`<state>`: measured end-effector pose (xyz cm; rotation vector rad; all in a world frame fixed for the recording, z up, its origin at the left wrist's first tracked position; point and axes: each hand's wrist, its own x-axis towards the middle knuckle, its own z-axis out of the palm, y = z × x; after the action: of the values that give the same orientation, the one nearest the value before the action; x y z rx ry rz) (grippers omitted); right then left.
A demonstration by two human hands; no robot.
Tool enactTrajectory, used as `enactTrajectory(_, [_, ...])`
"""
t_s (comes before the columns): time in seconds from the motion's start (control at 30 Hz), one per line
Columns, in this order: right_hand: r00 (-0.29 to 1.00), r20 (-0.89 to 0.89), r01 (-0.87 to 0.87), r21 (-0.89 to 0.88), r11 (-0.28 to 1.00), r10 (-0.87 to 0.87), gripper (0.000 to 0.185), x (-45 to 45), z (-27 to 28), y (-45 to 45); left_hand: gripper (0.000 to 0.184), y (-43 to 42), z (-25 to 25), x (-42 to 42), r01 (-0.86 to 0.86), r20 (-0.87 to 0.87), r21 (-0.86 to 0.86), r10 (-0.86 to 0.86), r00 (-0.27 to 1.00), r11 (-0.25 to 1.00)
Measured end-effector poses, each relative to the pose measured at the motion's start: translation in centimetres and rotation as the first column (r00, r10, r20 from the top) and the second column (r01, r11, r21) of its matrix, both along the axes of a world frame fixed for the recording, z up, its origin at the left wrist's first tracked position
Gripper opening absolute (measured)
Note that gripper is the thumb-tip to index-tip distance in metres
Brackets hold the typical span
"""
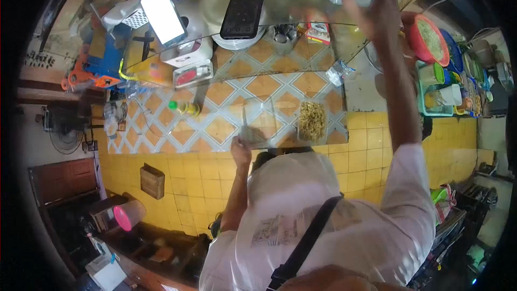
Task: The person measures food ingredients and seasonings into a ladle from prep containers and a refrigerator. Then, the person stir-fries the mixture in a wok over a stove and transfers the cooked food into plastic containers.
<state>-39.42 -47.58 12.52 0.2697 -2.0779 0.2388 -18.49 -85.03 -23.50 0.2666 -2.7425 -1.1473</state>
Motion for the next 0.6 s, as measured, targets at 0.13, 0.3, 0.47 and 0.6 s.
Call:
enactTrajectory(0.13, [0.944, 0.294, -0.087, -0.216, 0.973, 0.150, 0.074, 13.1, -10.0, -5.3, 0.033, -0.7, 2.2, -0.1, 0.001, -0.058, -0.096, -0.006, 0.998, 0.995])
enactTrajectory(0.3, [0.559, 0.829, 0.416, -0.282, 0.865, 0.001, 0.085, 20.8, -26.6, -8.5, 0.039, 0.6, 4.3, -1.1, 0.045, -0.135, -0.070, -0.054, 0.989, 0.997])
enactTrajectory(0.47, [0.309, 0.935, 0.580, -0.039, 0.813, -0.176, 0.090, 21.2, -29.4, -13.0, 0.045, 0.2, 5.2, -2.2, 0.245, -0.118, -0.075, -0.252, 0.960, 0.967])
enactTrajectory(0.6, [0.198, 0.952, 0.567, 0.081, 0.820, -0.232, 0.093, 21.2, -30.3, -13.5, 0.046, -0.8, 5.0, -3.3, 0.252, -0.082, 0.015, -0.250, 0.965, 0.968])
